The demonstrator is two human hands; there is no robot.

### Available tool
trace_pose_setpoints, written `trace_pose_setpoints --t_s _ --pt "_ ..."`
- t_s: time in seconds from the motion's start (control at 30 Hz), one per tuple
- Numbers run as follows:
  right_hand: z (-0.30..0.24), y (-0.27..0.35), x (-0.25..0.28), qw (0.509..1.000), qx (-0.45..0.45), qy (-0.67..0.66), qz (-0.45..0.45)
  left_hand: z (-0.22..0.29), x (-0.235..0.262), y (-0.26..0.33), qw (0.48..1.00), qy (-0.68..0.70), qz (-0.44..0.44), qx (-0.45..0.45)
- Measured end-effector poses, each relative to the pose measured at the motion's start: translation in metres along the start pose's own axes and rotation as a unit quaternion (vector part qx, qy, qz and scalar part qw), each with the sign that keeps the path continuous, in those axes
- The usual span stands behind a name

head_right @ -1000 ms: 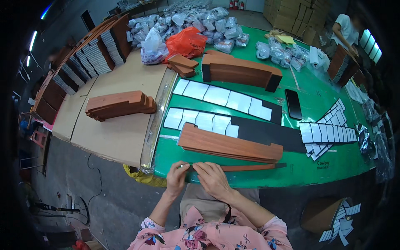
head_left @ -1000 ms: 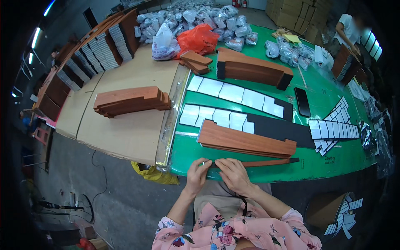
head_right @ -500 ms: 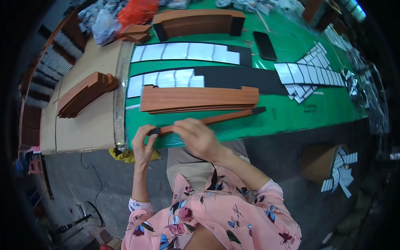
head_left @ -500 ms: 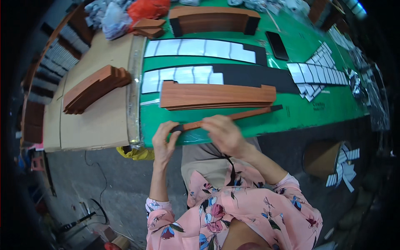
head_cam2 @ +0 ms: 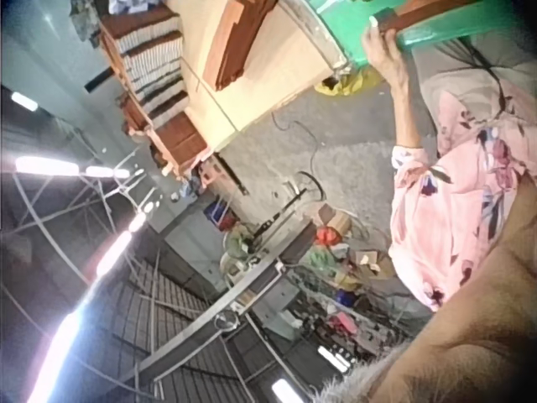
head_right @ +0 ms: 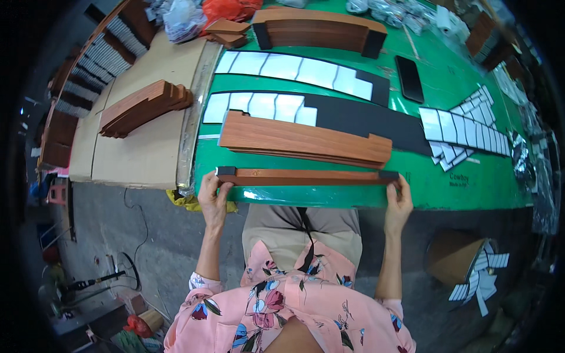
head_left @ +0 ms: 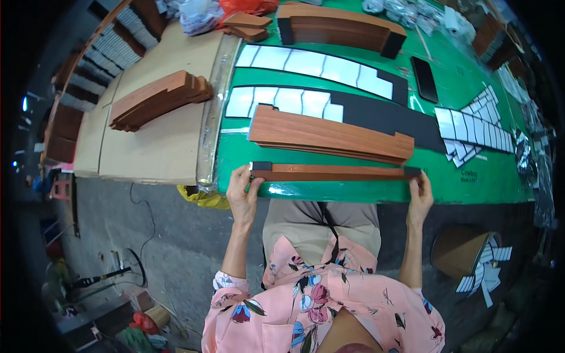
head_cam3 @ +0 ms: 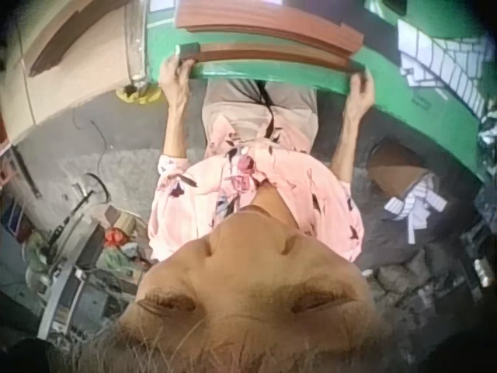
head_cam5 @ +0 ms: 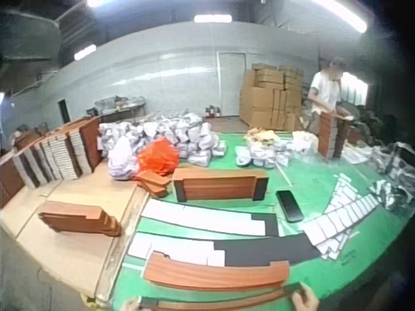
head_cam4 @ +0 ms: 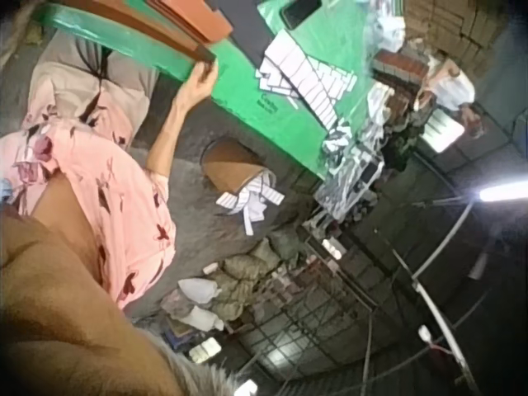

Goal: Applying black adhesive foam strips to wooden furniture components.

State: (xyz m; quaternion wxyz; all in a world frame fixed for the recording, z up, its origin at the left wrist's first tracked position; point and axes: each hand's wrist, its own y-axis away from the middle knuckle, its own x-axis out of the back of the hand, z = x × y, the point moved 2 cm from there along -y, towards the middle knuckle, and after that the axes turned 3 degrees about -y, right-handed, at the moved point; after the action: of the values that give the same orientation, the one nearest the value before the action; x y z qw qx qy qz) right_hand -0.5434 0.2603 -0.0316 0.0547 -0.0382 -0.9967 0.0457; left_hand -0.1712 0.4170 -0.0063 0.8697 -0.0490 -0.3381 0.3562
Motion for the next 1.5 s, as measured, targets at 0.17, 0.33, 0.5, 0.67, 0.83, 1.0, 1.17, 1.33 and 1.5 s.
trace_pose_setpoints --t_s 0.17,0.33,0.5,0.67,0.83,1.0,1.17,1.33,1.5 --pt "-0.053 -0.025 -0.006 0.997 0.062 0.038 0.003 0.034 0.013 -0.069 0.985 0.131 0.047 0.103" --pt "-0.056 -0.062 -0.026 0.986 0.068 0.150 -0.025 0.036 0.004 -0.120 0.985 -0.163 -0.036 -0.030" --pt "-0.063 -0.062 -0.031 0.918 0.140 0.369 -0.047 0.022 0.009 -0.135 0.957 -0.261 -0.035 -0.122" --pt "-0.056 -0.058 -0.013 0.951 0.085 0.297 -0.021 -0.050 0.088 -0.210 0.885 -0.434 0.087 -0.146" --pt "-0.045 -0.042 -0.006 0.961 0.105 0.257 0.003 -0.093 0.152 -0.267 0.792 -0.604 0.038 -0.084" --pt "-0.047 -0.029 -0.004 0.967 0.081 0.242 0.018 -0.108 0.157 -0.288 0.772 -0.621 -0.006 -0.136" --pt "-0.054 -0.024 -0.005 0.966 0.107 0.231 0.040 -0.139 0.166 -0.293 0.786 -0.600 -0.137 -0.049" --pt "-0.098 -0.024 -0.044 0.962 0.214 0.167 -0.002 -0.077 0.179 -0.227 0.728 -0.605 0.006 -0.323" --pt "-0.128 0.012 -0.093 0.908 0.395 0.075 -0.122 0.025 0.102 -0.130 0.719 -0.588 -0.094 -0.357"
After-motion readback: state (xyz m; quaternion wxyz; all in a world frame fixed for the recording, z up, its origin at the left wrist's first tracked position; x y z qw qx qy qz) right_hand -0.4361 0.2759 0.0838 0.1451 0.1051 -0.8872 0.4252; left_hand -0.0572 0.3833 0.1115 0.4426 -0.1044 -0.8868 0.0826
